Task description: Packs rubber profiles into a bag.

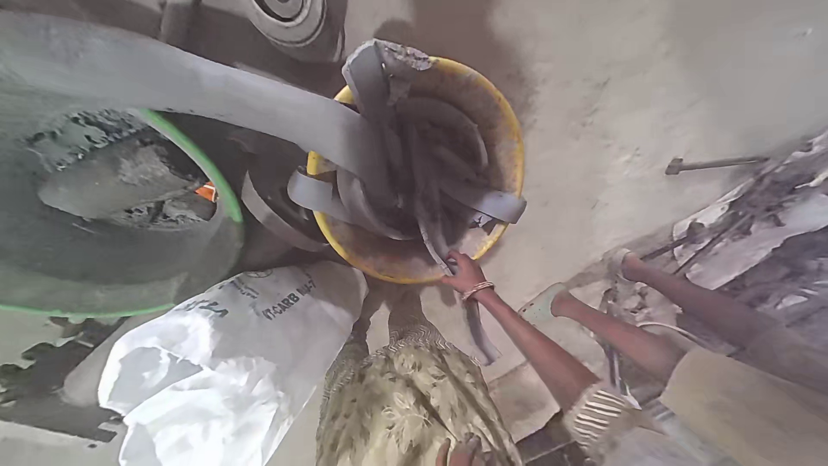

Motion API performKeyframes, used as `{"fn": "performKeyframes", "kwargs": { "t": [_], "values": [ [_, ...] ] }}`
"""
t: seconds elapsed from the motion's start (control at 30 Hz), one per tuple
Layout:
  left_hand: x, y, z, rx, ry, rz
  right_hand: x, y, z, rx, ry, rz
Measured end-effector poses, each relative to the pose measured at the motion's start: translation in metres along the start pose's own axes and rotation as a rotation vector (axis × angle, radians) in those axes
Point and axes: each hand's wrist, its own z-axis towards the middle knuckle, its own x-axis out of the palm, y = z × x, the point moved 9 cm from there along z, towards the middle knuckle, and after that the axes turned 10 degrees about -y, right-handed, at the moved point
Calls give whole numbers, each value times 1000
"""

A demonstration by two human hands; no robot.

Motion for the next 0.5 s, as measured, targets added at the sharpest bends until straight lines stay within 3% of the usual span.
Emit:
{"fn": "performKeyframes", "kwargs": {
  "t": [0.13, 0.2, 0.27, 0.37, 0.43, 0.5],
  "values": [
    [4, 4, -3, 22, -29, -15, -17, 6, -51, -207, 319, 500],
    [1, 3, -2, 16, -19, -8, -36, -8, -46, -264, 332, 509],
    [-3, 3, -2, 13, -31, -18, -70, -34, -23, -233, 151, 190],
    [-5, 7, -2, -2, -20, -20, -125, -78, 5, 10, -207, -300],
    [-4, 6, 0, -9, -7, -25, -142, -79, 5, 35, -335, -244],
    [-2, 5, -1, -17, 0, -46, -129, -70, -2, 15, -344, -132]
  ]
}}
